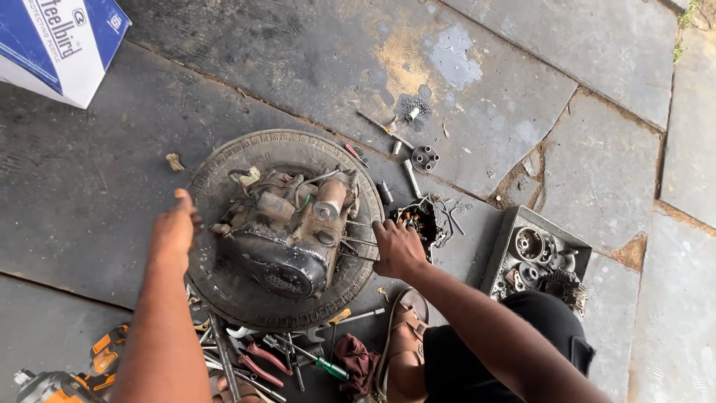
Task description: The person sits on the ground working on a scooter engine assembly resting on a tire. They use a socket wrench and pliers to loosen and remove bolts from the engine casing, tap components with a hammer, unscrew parts with a screwdriver, and reposition the engine cover while handling small fasteners.
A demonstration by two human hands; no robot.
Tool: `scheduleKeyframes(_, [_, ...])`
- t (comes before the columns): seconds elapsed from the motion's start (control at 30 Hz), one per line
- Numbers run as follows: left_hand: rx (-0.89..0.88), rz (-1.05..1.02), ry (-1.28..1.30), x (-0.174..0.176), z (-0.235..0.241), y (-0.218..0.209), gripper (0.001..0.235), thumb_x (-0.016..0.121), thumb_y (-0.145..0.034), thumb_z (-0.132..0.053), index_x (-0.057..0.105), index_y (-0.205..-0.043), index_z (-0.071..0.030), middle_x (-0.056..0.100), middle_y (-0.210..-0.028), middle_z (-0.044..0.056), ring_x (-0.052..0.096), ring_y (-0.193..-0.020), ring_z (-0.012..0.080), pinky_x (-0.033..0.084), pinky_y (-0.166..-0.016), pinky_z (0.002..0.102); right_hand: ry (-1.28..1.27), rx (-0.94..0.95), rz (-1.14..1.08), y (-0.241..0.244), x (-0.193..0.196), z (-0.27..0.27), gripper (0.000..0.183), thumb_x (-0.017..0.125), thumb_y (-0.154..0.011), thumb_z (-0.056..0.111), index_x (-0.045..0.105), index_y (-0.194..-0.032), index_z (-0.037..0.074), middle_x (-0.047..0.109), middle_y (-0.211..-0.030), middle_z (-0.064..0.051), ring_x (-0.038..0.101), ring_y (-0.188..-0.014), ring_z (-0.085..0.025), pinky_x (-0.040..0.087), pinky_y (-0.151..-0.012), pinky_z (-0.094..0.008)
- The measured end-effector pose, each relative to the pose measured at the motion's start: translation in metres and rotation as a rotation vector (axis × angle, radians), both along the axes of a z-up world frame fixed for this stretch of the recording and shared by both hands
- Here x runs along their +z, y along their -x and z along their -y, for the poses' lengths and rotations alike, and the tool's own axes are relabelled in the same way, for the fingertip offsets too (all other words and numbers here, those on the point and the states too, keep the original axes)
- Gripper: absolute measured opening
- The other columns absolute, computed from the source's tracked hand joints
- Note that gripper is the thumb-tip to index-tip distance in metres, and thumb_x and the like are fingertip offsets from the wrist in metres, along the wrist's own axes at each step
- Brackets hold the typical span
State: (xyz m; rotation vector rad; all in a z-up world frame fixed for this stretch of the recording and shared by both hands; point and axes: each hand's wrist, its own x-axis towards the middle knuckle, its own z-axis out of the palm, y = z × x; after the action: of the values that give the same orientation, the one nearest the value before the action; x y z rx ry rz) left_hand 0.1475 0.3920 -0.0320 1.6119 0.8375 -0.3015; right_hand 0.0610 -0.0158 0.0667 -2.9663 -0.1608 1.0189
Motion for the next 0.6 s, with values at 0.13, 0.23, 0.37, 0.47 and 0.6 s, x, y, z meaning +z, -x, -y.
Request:
scheduleKeyframes(0.13, [-0.287,-0.264,-0.086,0.012,0.02,-0.016,0.093,0.058,-0.095,-0.074,0.049,-0.146,0.004,0.044,-0.153,0.026,0.041,-0.141,0.0385,0.031,-0.113,0.055,-0.002,-0.025,-0.029,-0.004,-0.007,0.0,0.076,0.085,-0.073,0.032,0.047,-0.131,0.0,0.058,-0.11,-0.017,0.058,-0.106,-0.032,0.048,-0.096,-0.047])
scheduleKeyframes(0.23, [-0.5,-0.402,-0.071,0.02,0.037,-0.036,0.097,0.063,-0.085,-0.073,0.053,-0.15,-0.002,0.039,-0.162,0.023,0.035,-0.15,0.0394,0.027,-0.12,0.059,0.006,-0.031,-0.048,-0.008,-0.014,0.002,0.073,0.085,-0.074,0.033,0.048,-0.127,-0.001,0.058,-0.106,-0.016,0.058,-0.102,-0.03,0.048,-0.095,-0.047])
scheduleKeyframes(0.37, [-0.577,-0.558,-0.088,0.008,0.044,-0.048,0.097,0.051,-0.087,-0.078,0.044,-0.157,-0.011,0.036,-0.166,0.018,0.033,-0.154,0.0399,0.032,-0.122,0.061,0.022,-0.008,-0.111,-0.016,-0.013,0.002,0.068,0.085,-0.074,0.037,0.05,-0.118,0.0,0.057,-0.098,-0.013,0.059,-0.089,-0.026,0.053,-0.082,-0.044])
scheduleKeyframes(0.47, [-0.58,-0.55,-0.077,-0.002,0.046,-0.047,0.098,0.047,-0.089,-0.079,0.035,-0.161,-0.013,0.025,-0.17,0.017,0.019,-0.159,0.0371,0.023,-0.124,0.062,0.002,0.013,-0.103,-0.016,-0.018,0.004,0.064,0.086,-0.073,0.036,0.051,-0.112,0.0,0.057,-0.091,-0.011,0.058,-0.079,-0.023,0.055,-0.071,-0.041])
scheduleKeyframes(0.6, [-0.604,-0.541,-0.059,0.003,0.048,-0.052,0.09,0.044,-0.091,-0.072,0.032,-0.163,-0.019,0.025,-0.171,0.013,0.019,-0.159,0.0356,0.022,-0.126,0.06,-0.01,0.011,-0.098,-0.015,-0.03,0.007,0.058,0.085,-0.074,0.034,0.052,-0.106,-0.001,0.055,-0.083,-0.009,0.054,-0.068,-0.02,0.054,-0.057,-0.037])
